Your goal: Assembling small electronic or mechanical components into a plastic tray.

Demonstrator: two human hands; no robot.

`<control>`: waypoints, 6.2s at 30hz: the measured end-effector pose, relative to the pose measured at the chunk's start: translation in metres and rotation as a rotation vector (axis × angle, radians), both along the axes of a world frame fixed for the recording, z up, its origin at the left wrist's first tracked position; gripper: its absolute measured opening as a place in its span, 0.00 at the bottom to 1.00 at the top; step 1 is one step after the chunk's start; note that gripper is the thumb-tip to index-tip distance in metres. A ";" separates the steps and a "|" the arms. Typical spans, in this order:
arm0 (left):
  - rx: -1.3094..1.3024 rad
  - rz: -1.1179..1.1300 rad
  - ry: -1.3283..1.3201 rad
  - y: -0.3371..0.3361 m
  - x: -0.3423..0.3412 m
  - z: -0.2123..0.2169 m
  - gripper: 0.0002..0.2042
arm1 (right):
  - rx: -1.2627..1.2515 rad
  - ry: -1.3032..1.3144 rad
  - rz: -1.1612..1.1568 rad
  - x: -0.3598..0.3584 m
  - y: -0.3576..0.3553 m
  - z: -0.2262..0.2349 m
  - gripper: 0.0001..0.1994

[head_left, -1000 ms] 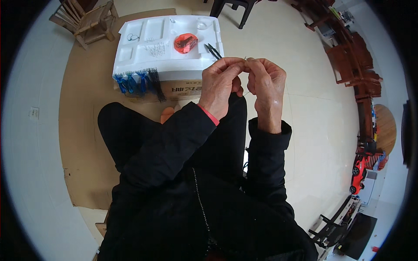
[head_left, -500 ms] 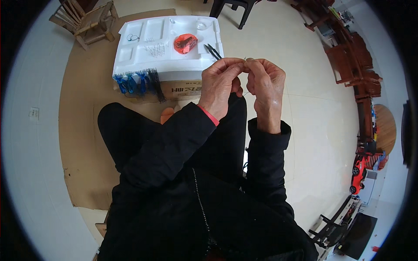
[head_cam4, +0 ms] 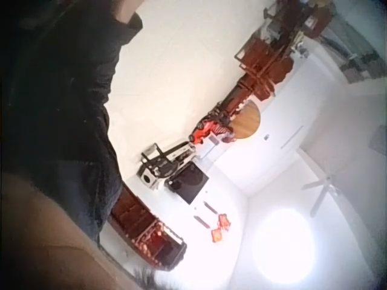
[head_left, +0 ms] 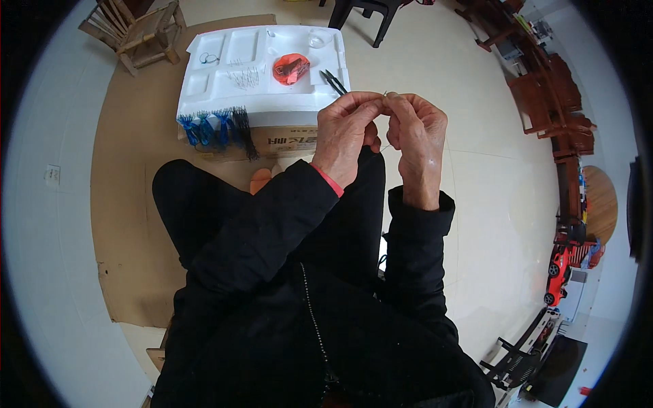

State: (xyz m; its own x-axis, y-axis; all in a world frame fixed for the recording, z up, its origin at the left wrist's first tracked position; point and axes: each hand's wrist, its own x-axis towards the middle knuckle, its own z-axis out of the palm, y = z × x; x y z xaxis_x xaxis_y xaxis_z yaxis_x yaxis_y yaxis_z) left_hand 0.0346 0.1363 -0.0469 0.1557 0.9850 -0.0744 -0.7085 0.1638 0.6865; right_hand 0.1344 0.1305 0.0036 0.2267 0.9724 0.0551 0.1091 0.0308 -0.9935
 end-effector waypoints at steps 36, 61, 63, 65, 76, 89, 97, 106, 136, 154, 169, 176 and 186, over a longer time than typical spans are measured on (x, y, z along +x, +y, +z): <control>0.010 -0.036 0.013 -0.003 -0.003 0.003 0.08 | -0.047 -0.058 0.094 0.009 0.001 0.005 0.12; -0.021 -0.028 -0.024 -0.008 -0.006 0.004 0.07 | -0.097 0.021 0.080 0.003 -0.007 0.007 0.13; -0.040 -0.018 -0.024 -0.007 -0.008 0.002 0.07 | -0.103 0.114 0.101 0.008 -0.002 0.003 0.12; -0.041 -0.015 -0.025 -0.011 -0.014 -0.002 0.07 | -0.139 0.170 0.095 0.016 -0.006 -0.007 0.12; -0.204 -0.266 0.130 -0.048 -0.011 -0.063 0.08 | -0.378 0.639 0.154 0.046 -0.020 -0.074 0.11; -0.302 -0.292 0.091 -0.053 -0.007 -0.093 0.07 | -0.498 0.650 0.231 0.065 -0.043 -0.114 0.24; -0.238 -0.298 0.155 -0.049 -0.003 -0.088 0.08 | -0.494 0.331 0.328 0.061 -0.047 -0.110 0.36; -0.190 -0.248 0.227 -0.049 -0.002 -0.091 0.09 | -0.456 0.260 0.359 0.059 -0.049 -0.105 0.39; -0.247 -0.178 0.156 -0.051 -0.022 -0.073 0.09 | -0.348 0.391 0.246 0.061 -0.048 -0.109 0.08; -0.004 -0.130 0.364 -0.070 -0.022 -0.051 0.09 | -0.103 0.088 0.301 0.040 -0.072 -0.078 0.10; -0.134 -0.167 0.171 -0.072 -0.027 -0.045 0.08 | -0.077 -0.151 0.217 0.032 -0.083 -0.077 0.11; -0.180 -0.155 0.148 -0.070 -0.027 -0.044 0.08 | -0.009 -0.170 0.127 0.025 -0.082 -0.081 0.08; -0.292 -0.249 -0.143 -0.045 -0.019 -0.043 0.07 | 0.003 0.026 0.005 0.017 -0.057 -0.065 0.06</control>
State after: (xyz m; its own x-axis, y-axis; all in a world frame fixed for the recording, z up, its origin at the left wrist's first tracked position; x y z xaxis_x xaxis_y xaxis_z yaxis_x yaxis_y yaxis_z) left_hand 0.0151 0.0908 -0.0895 0.4155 0.8566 -0.3060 -0.7074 0.5158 0.4832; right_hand 0.1512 0.0733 -0.0617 0.2237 0.9733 0.0517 0.0831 0.0338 -0.9960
